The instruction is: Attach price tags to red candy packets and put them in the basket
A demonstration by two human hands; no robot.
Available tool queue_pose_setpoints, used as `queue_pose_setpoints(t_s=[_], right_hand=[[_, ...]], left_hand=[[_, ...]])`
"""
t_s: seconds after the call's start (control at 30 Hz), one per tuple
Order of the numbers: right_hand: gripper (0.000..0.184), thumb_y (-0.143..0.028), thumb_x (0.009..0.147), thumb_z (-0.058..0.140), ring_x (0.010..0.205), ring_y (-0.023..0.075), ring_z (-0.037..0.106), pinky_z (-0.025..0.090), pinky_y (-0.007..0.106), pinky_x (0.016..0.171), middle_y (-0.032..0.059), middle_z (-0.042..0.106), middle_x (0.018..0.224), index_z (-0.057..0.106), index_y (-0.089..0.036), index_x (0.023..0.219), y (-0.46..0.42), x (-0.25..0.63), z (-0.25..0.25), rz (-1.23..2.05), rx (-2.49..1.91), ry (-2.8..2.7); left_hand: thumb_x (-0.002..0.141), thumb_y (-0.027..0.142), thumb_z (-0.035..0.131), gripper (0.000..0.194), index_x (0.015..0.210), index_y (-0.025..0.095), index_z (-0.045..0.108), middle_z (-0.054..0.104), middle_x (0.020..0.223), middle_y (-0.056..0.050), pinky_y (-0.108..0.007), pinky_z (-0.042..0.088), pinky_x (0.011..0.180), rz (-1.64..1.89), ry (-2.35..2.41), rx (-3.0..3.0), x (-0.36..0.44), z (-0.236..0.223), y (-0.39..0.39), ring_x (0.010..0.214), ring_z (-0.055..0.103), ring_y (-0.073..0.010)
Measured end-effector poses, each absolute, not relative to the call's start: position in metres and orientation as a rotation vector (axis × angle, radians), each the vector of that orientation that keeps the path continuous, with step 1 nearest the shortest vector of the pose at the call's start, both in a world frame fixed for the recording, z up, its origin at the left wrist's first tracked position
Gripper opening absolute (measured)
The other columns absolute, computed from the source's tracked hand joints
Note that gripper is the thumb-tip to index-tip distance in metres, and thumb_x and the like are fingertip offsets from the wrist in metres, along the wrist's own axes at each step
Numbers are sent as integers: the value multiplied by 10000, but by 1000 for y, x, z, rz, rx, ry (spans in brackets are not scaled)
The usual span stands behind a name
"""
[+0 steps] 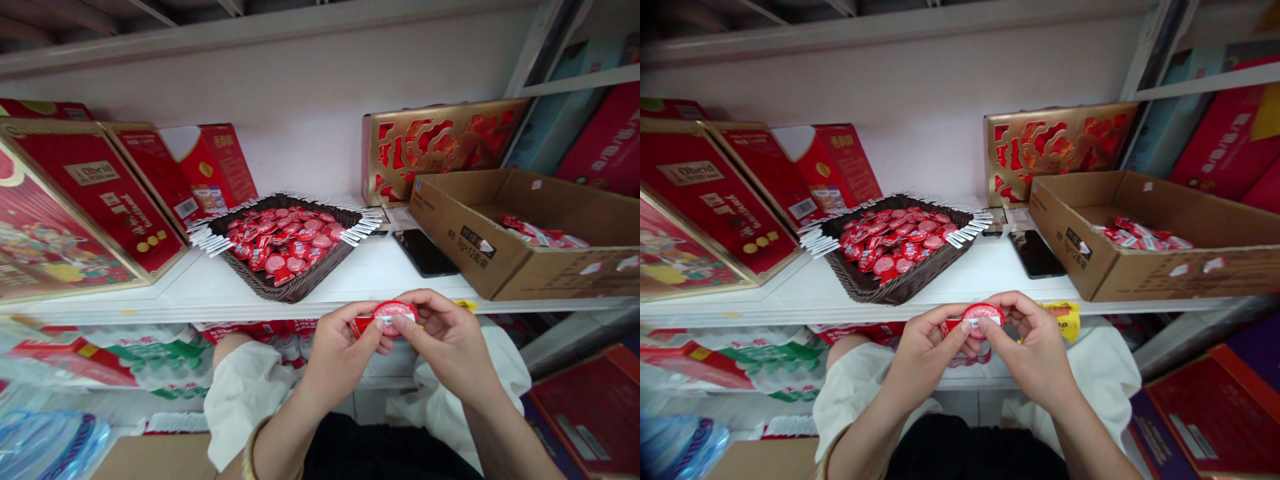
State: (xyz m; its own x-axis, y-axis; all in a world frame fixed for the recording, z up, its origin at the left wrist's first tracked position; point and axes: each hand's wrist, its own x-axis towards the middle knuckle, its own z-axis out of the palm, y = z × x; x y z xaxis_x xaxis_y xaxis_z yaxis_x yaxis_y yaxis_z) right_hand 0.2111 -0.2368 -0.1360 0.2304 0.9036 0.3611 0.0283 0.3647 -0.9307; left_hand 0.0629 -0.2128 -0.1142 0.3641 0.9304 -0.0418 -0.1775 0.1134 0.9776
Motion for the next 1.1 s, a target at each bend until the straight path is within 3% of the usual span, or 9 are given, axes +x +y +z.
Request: queue_pose_setpoints(t_s=[0.13, 0.33, 0.4, 0.53, 0.63, 0.7, 0.83, 0.93, 1.1], right_hand=[[185, -321, 779, 765, 660, 156, 684, 580, 257, 631, 49, 737, 774, 687, -184, 874, -242, 226, -136, 659, -1065, -1157], [222, -315, 782, 763, 706, 164, 714, 599, 271, 651, 51, 757, 846, 703, -196, 960, -249, 267, -113, 353, -1104, -1078], [228, -318, 768, 774, 701, 165, 711, 602, 289, 666, 49, 758, 856, 713, -207, 958, -244, 290, -93, 150, -1103, -1006], [301, -385, 809, 722, 784, 177, 712, 599, 338, 748, 102, 753, 967, 695, -184, 1031, -220, 350, -55, -202, -1254, -848], [322, -365, 834, 667, 683, 186, 697, 588, 370, 668, 155, 754, 911, 693, -118, 1039, -205, 395, -44, -228, -1425, -812], [302, -336, 765, 725, 720, 219, 704, 570, 420, 741, 161, 762, 879, 727, -132, 988, -202, 415, -44, -282, -1558, -815], [320, -295, 724, 720, 855, 277, 713, 520, 487, 865, 171, 765, 961, 752, -141, 1002, -208, 420, -51, -467, -1655, -804], [313, -337, 766, 673, 771, 232, 711, 558, 396, 758, 129, 766, 941, 752, -154, 1007, -212, 395, -54, -520, -1551, -838], [185, -331, 816, 674, 659, 174, 664, 546, 313, 652, 55, 748, 823, 746, -207, 933, -206, 320, -56, -420, -1288, -1168]], left_hand=[[708, 249, 751, 305, 959, 99, 662, 703, 622, -13, -207, 553, 544, 943, 832, 1194, 73, -111, -210, 528, 638, -108], [797, 193, 678, 138, 910, 117, 657, 650, 531, 9, -182, 532, 506, 899, 682, 1339, 120, -88, -194, 480, 628, -105], [812, 152, 663, 187, 996, 121, 651, 679, 614, 0, -202, 562, 557, 906, 560, 1343, 149, -68, -185, 532, 666, -116], [887, 86, 562, 333, 1218, 121, 569, 743, 984, -100, -247, 578, 788, 881, 332, 1266, 205, -29, -170, 783, 739, -136], [887, 77, 564, 425, 1305, 131, 520, 647, 1282, -167, -282, 552, 885, 906, 352, 1338, 224, -17, -164, 947, 726, -168], [870, 86, 586, 435, 1298, 146, 538, 599, 1352, -165, -286, 559, 864, 946, 401, 1442, 222, -21, -164, 955, 720, -177], [855, 103, 575, 364, 1215, 148, 606, 637, 1284, -136, -226, 571, 719, 1017, 446, 1643, 187, -37, -164, 844, 722, -140], [831, 117, 591, 298, 1120, 138, 661, 671, 1227, -122, -203, 568, 696, 1148, 464, 1792, 139, -39, -163, 854, 722, -139], [831, 236, 640, 221, 1002, 114, 707, 757, 888, -84, -238, 587, 700, 1435, 782, 1891, 51, -20, -146, 762, 726, -157]])
